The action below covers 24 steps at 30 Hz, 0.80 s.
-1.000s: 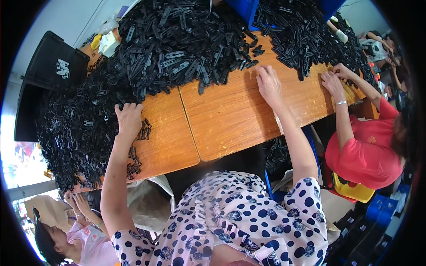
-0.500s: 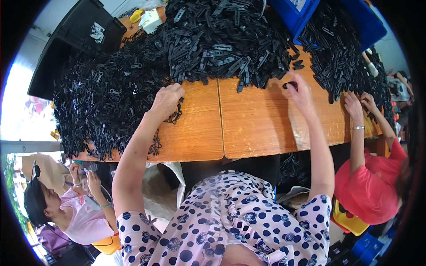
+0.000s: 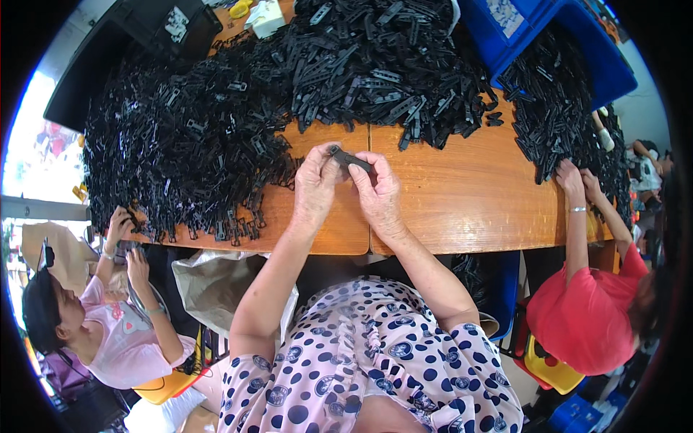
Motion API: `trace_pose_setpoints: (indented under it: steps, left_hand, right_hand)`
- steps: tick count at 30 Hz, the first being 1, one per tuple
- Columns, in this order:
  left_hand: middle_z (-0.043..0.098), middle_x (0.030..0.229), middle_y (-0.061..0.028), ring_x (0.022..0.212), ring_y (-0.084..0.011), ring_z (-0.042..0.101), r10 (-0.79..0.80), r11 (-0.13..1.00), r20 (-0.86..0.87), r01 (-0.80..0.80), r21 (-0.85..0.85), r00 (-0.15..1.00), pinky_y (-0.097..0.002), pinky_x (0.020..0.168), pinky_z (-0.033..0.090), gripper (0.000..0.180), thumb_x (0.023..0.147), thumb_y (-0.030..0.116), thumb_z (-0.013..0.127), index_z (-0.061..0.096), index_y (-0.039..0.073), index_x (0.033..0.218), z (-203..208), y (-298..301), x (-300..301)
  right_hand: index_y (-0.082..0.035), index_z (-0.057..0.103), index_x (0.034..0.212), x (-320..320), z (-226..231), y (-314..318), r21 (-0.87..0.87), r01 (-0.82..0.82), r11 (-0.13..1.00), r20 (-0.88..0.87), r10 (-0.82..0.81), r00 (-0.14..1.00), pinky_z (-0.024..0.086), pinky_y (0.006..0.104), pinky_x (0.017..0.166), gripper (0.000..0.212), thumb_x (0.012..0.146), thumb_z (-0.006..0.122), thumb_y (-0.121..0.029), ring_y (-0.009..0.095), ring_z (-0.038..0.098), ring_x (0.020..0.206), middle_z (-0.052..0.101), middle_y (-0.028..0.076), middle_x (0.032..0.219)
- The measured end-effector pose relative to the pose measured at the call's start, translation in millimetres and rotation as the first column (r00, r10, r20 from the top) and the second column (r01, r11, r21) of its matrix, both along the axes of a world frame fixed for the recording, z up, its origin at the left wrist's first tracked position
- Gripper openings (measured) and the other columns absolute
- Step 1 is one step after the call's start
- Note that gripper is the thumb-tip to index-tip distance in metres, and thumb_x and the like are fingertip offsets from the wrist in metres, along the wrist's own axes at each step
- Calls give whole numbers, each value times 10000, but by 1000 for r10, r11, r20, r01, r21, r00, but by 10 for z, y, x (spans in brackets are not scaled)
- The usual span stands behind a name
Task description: The person assembles plastic components by picking pieces from the table, fitting them together by hand, and dropping the assembled parts into a bag.
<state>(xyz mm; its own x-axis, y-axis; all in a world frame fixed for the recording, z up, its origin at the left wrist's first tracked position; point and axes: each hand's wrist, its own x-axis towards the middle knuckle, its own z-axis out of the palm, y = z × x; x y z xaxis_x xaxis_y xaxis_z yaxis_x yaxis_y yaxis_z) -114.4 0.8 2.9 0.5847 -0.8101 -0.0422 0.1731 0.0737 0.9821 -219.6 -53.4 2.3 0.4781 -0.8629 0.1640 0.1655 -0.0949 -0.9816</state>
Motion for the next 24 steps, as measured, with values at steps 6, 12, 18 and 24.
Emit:
trace_pose_setpoints:
  steps: [6, 12, 18, 24]
  left_hand:
    - [603, 1090, -62, 1009, -139, 573, 99, 992, -42, -102, -69, 994, -293, 903, 475, 307, 944, 81, 522, 494, 15, 1243, 20, 231, -95]
    - [617, 1071, -66, 956, -113, 573, 137, 977, -162, -160, -138, 977, -263, 884, 448, 242, 885, 19, 573, 521, 27, 1121, -40, 400, -135]
    - [633, 1031, -59, 955, -114, 580, 208, 973, -220, -226, -57, 953, -264, 890, 441, 244, 880, 54, 600, 553, 23, 1117, -14, 861, -22]
    - [647, 1004, -101, 945, -172, 610, 203, 972, -188, -221, -82, 961, -300, 898, 457, 216, 879, 60, 593, 575, 9, 1088, 31, 1183, 39]
  right_hand:
    - [9, 566, 1051, 39, -16, 135, -386, -51, 921, -198, -29, 980, 504, 293, 679, 175, 880, 586, -24, 225, 656, 791, 654, 145, 921]
    - [-18, 568, 1042, 57, -67, 282, -315, -146, 938, -206, 83, 975, 512, 326, 728, 184, 863, 605, -30, 287, 657, 863, 649, 159, 968]
    - [-12, 555, 1079, 73, 85, 392, -303, -314, 900, -424, 168, 890, 483, 297, 762, 318, 843, 672, -191, 245, 610, 847, 619, 120, 944]
    - [-9, 567, 966, 176, -256, 532, 194, -597, 779, -159, 625, 764, 470, 305, 662, 274, 861, 673, -238, 123, 576, 756, 607, 59, 809]
